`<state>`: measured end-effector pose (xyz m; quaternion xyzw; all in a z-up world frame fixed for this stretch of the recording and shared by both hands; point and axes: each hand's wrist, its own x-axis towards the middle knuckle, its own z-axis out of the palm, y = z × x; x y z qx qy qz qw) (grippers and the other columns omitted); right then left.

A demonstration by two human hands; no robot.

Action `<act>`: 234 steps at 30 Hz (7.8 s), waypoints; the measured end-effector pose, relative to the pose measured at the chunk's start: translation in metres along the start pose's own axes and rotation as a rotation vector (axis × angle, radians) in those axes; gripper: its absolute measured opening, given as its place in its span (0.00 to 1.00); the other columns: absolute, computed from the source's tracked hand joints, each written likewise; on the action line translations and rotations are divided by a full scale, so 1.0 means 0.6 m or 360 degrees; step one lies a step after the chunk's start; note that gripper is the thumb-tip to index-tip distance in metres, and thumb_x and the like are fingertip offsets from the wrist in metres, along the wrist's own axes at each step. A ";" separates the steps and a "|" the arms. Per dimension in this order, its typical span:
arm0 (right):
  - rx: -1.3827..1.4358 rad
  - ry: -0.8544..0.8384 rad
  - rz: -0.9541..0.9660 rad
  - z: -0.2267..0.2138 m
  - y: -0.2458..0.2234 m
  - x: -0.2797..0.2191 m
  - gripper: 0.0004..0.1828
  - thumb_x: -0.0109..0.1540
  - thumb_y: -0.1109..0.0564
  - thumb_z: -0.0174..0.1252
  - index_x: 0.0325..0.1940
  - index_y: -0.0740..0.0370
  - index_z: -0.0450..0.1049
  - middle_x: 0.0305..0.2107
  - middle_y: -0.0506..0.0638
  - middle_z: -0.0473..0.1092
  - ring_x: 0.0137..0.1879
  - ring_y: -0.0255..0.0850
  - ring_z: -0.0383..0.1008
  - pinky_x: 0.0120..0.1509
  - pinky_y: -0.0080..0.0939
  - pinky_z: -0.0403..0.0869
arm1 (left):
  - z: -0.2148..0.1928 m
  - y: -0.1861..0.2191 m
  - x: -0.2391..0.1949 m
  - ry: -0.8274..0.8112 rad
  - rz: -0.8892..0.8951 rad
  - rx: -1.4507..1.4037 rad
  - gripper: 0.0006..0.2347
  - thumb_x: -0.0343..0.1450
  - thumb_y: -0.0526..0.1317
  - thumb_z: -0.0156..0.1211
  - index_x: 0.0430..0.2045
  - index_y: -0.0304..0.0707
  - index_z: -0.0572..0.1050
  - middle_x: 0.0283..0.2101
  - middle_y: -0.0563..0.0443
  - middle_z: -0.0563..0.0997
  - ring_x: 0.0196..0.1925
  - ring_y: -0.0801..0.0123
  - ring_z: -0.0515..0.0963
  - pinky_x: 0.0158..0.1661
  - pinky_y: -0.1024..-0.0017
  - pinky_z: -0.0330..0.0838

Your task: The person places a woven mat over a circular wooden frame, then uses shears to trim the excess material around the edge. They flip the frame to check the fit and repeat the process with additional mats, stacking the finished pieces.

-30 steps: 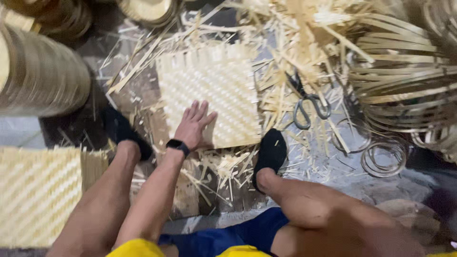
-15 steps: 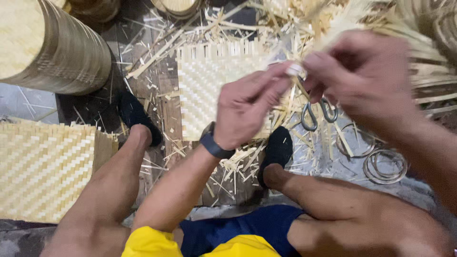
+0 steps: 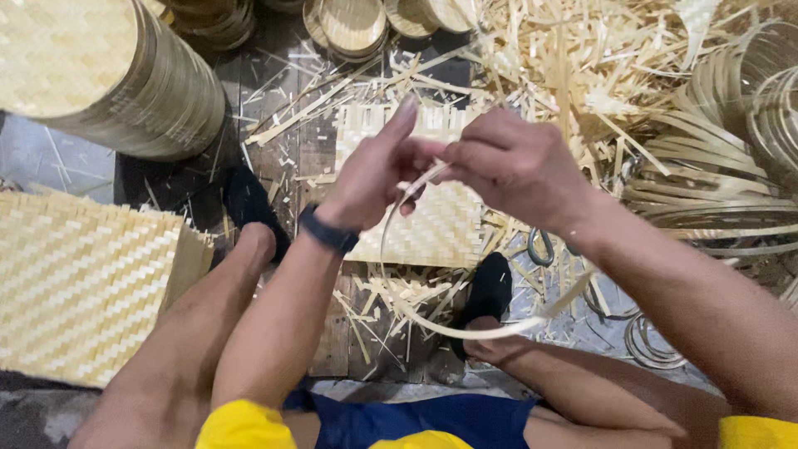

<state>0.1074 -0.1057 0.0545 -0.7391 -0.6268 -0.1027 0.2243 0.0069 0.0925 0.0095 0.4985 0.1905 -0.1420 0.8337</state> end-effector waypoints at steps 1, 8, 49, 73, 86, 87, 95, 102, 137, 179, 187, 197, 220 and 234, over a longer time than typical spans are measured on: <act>0.0004 0.0038 -0.0041 0.009 -0.009 -0.001 0.12 0.63 0.50 0.70 0.40 0.61 0.81 0.30 0.49 0.73 0.35 0.39 0.74 0.32 0.37 0.72 | 0.003 0.000 0.010 -0.0042 -0.0026 0.0139 0.33 0.68 0.71 0.38 0.23 0.40 0.79 0.18 0.61 0.70 0.17 0.80 0.66 0.16 0.78 0.59; -0.0216 0.0117 0.0027 0.059 -0.031 -0.015 0.10 0.60 0.56 0.63 0.29 0.58 0.70 0.25 0.48 0.63 0.32 0.42 0.67 0.33 0.44 0.67 | 0.018 -0.056 0.042 0.0143 -0.0210 0.0167 0.31 0.67 0.76 0.35 0.08 0.52 0.57 0.13 0.64 0.58 0.12 0.79 0.52 0.14 0.75 0.42; 0.0155 0.0278 0.1608 0.131 0.043 -0.075 0.33 0.63 0.29 0.59 0.21 0.59 0.71 0.19 0.57 0.71 0.26 0.53 0.72 0.32 0.52 0.70 | -0.010 -0.090 0.041 0.0599 0.0430 -0.0259 0.15 0.73 0.43 0.61 0.16 0.40 0.69 0.14 0.58 0.66 0.11 0.79 0.58 0.14 0.77 0.49; 0.2806 0.0715 0.1876 0.155 0.127 -0.180 0.28 0.71 0.36 0.55 0.36 0.66 0.75 0.16 0.38 0.51 0.21 0.31 0.50 0.25 0.32 0.55 | -0.174 -0.110 0.085 0.0358 0.0270 -0.0800 0.16 0.75 0.48 0.56 0.24 0.36 0.76 0.15 0.59 0.67 0.15 0.79 0.61 0.16 0.79 0.53; 0.2340 0.0449 0.2043 0.127 0.122 -0.159 0.27 0.70 0.39 0.55 0.24 0.57 0.64 0.16 0.38 0.49 0.20 0.29 0.49 0.22 0.31 0.50 | -0.198 -0.140 0.077 0.0354 0.0111 -0.0792 0.14 0.75 0.46 0.61 0.20 0.38 0.74 0.12 0.61 0.64 0.11 0.80 0.58 0.13 0.80 0.49; 0.2388 0.0496 0.2088 0.129 0.120 -0.158 0.26 0.70 0.39 0.52 0.26 0.59 0.67 0.16 0.40 0.53 0.21 0.30 0.52 0.23 0.32 0.54 | -0.195 -0.144 0.078 0.0357 0.0170 -0.0908 0.15 0.75 0.46 0.60 0.21 0.37 0.74 0.13 0.60 0.64 0.12 0.79 0.59 0.13 0.80 0.50; 0.2584 0.1149 0.2174 0.216 0.125 -0.191 0.26 0.71 0.42 0.51 0.22 0.52 0.58 0.14 0.40 0.48 0.17 0.31 0.47 0.18 0.34 0.49 | -0.207 -0.193 0.093 0.0277 0.0299 -0.1205 0.15 0.77 0.47 0.60 0.22 0.36 0.74 0.14 0.60 0.65 0.14 0.78 0.61 0.14 0.79 0.53; 0.2182 0.0813 0.2084 0.219 0.118 -0.192 0.18 0.69 0.45 0.52 0.38 0.63 0.74 0.20 0.44 0.65 0.25 0.32 0.65 0.26 0.32 0.66 | -0.221 -0.198 0.097 0.0524 0.0373 -0.1021 0.14 0.74 0.48 0.61 0.33 0.34 0.77 0.17 0.61 0.66 0.15 0.80 0.62 0.16 0.81 0.55; 0.0449 0.0041 0.2264 0.385 0.107 -0.261 0.12 0.52 0.56 0.72 0.38 0.62 0.85 0.28 0.57 0.79 0.34 0.45 0.80 0.47 0.42 0.76 | -0.309 -0.331 0.147 0.1383 0.0094 0.1275 0.10 0.60 0.34 0.72 0.33 0.39 0.86 0.30 0.47 0.87 0.32 0.65 0.86 0.40 0.69 0.79; 0.0063 -0.1264 0.0627 0.410 -0.062 -0.136 0.61 0.46 0.42 0.68 0.77 0.62 0.47 0.73 0.68 0.44 0.78 0.63 0.36 0.78 0.66 0.37 | -0.271 -0.248 0.283 0.0584 0.1132 0.2311 0.16 0.69 0.46 0.70 0.48 0.42 0.83 0.60 0.37 0.76 0.64 0.40 0.68 0.60 0.46 0.58; -0.0325 -0.0723 0.0435 0.478 -0.068 -0.213 0.40 0.63 0.51 0.55 0.79 0.60 0.55 0.74 0.63 0.49 0.82 0.60 0.42 0.84 0.69 0.39 | -0.243 -0.270 0.336 0.0727 0.0711 0.1685 0.11 0.73 0.51 0.61 0.41 0.53 0.85 0.52 0.55 0.84 0.54 0.59 0.78 0.55 0.64 0.73; -0.0350 -0.1005 0.0676 0.478 -0.117 -0.167 0.50 0.57 0.42 0.61 0.77 0.66 0.50 0.72 0.73 0.44 0.78 0.71 0.35 0.75 0.79 0.35 | -0.209 -0.228 0.312 0.0835 0.0434 0.1452 0.11 0.71 0.53 0.61 0.39 0.56 0.85 0.41 0.55 0.87 0.41 0.65 0.84 0.44 0.69 0.76; 0.0980 -0.0345 0.2010 0.429 0.199 -0.083 0.11 0.68 0.52 0.58 0.50 0.57 0.80 0.34 0.57 0.76 0.41 0.56 0.76 0.51 0.49 0.75 | -0.256 -0.240 0.388 0.0435 0.0229 0.1607 0.20 0.71 0.56 0.60 0.26 0.36 0.81 0.27 0.40 0.80 0.31 0.51 0.80 0.36 0.58 0.73; 0.0207 -0.0438 0.2527 0.456 0.152 -0.104 0.33 0.71 0.39 0.35 0.41 0.65 0.79 0.36 0.72 0.75 0.46 0.71 0.74 0.55 0.67 0.70 | -0.292 -0.279 0.427 0.0314 -0.0035 0.0991 0.21 0.64 0.54 0.72 0.12 0.34 0.76 0.17 0.58 0.73 0.21 0.76 0.67 0.25 0.71 0.64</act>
